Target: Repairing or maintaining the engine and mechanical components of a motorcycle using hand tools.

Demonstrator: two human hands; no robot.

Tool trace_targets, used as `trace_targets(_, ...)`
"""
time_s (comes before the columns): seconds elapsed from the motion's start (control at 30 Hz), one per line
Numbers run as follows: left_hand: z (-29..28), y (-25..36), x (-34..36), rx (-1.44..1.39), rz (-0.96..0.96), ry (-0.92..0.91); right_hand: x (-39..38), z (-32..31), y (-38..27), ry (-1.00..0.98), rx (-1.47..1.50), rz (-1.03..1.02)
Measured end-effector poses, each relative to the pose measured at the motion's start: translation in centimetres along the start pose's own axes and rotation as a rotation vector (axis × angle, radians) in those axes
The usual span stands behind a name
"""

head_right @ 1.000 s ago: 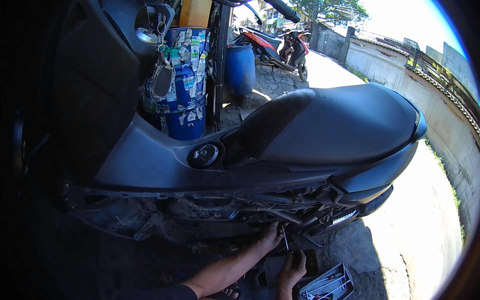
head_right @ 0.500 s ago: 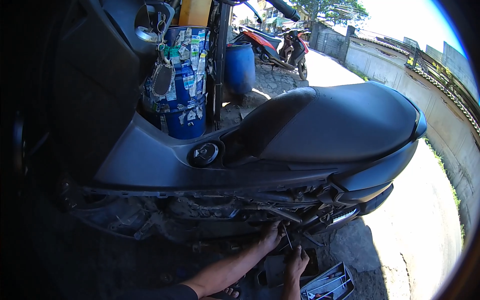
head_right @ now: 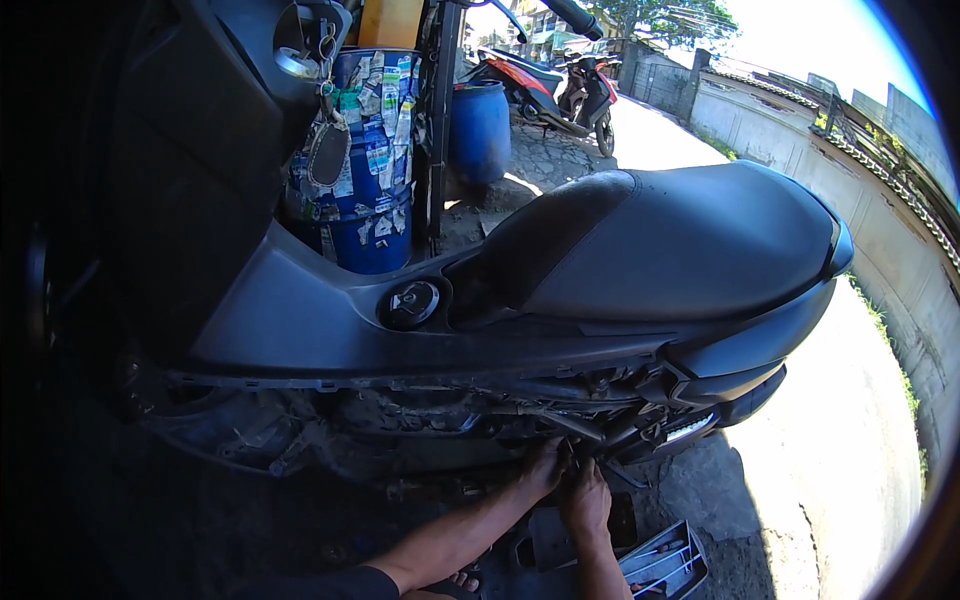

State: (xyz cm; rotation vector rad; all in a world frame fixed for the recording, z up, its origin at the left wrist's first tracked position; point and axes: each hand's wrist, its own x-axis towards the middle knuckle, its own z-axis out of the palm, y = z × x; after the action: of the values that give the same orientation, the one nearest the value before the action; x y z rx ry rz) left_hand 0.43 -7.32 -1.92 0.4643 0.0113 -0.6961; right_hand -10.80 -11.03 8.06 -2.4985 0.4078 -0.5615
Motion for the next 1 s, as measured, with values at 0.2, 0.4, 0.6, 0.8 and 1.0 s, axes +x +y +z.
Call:
trace_targets(0.2,-3.4,-0.5,1.2,0.074,0.028,-0.047,1.7,1.2,0.2,-0.082,0.305,-0.01)
trace_targets(0.4,1.4,0.7,-2.3,0.127,0.004,0.211,2.7,1.5,4.7,-0.256,0.801,0.233)
trace_targets(0.6,1.1,2.1,-3.6,0.289,0.032,0.227,3.2,0.6,3.1,-0.337,0.993,0.513)
trace_targets(0.8,1.0,2.7,-3.9,0.438,0.118,0.12,1.0,1.3,2.1,-0.162,0.431,0.182)
trace_targets(1.0,-0.1,2.9,-6.1,0.715,0.187,0.265,-2.9,4.0,1.9,-0.08,0.246,0.201)
